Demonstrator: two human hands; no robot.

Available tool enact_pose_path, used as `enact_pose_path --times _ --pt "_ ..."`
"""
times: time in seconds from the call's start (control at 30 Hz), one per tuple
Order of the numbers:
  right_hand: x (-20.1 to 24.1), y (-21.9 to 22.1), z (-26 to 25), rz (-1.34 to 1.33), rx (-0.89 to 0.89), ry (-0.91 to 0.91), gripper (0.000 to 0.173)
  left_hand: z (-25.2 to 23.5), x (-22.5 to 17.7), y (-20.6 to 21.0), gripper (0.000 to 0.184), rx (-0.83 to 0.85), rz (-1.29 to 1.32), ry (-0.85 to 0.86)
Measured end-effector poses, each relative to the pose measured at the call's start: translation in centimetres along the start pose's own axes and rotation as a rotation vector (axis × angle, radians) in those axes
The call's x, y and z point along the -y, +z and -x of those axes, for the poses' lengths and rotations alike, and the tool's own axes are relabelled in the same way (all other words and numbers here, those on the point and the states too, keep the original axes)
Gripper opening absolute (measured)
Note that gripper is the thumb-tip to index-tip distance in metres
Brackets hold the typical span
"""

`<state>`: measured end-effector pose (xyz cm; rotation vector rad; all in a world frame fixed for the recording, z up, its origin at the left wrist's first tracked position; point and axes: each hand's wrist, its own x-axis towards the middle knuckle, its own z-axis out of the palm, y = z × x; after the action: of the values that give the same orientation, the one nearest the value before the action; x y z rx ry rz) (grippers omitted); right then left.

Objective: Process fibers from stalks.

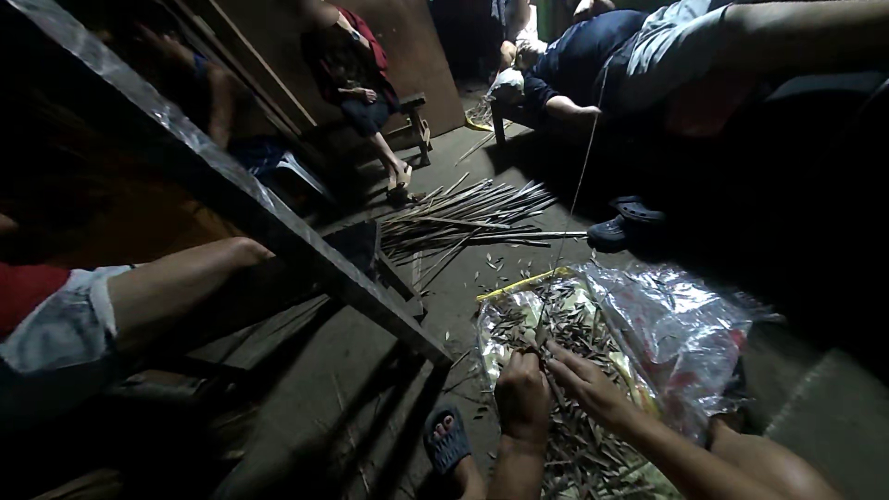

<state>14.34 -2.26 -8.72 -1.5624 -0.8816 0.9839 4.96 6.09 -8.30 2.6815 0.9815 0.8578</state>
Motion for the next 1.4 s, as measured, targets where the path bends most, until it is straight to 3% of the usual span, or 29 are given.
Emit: enact_pose_path --times 0.43,0.7,0.83,0.93,1.03,1.1,1.17,1.23,1.4 --pt "-0.6 -0.4 -0.1 0.378 0.011 -0.026 0.05 0.0 0.3 -0.2 0.007 0.078 0.02 -0.01" --pt "-1.5 -0.1 -1.1 0.577 -0.18 -0.056 0.047 0.1 0.3 0.1 0.013 0.021 0.026 0.021" --pt "-2.0 -0.4 -1.7 0.652 -0.261 -0.066 0.045 0.2 0.3 -0.3 0.017 0.087 0.162 -0.061" --pt "-1.6 -2.0 -2.5 0.454 -0.278 0.086 0.044 -0.1 0.5 -1.5 0.019 0.206 0.312 -0.211" --pt "-1.6 -2.9 -2.7 0.08 -0.253 0.113 0.048 -0.7 1.0 -2.1 0.019 0.284 0.503 -0.43" --pt "-1.6 -1.7 -2.5 -0.186 -0.263 0.161 0.041 -1.4 1.0 -2.4 0.016 0.278 0.716 -0.601" --pt "-1.4 -0.6 -2.0 -0.424 -0.113 0.218 0.031 -1.7 0.9 -2.4 0.013 0.213 0.914 -0.708" --pt "-0.7 0.6 -1.1 -0.491 -0.033 0.217 0.015 -1.9 0.8 -2.0 0.01 0.134 1.023 -0.757" --pt "-0.4 2.2 -0.4 -0.355 -0.051 0.109 0.021 -2.0 0.6 -1.4 0.005 0.066 1.112 -0.804"
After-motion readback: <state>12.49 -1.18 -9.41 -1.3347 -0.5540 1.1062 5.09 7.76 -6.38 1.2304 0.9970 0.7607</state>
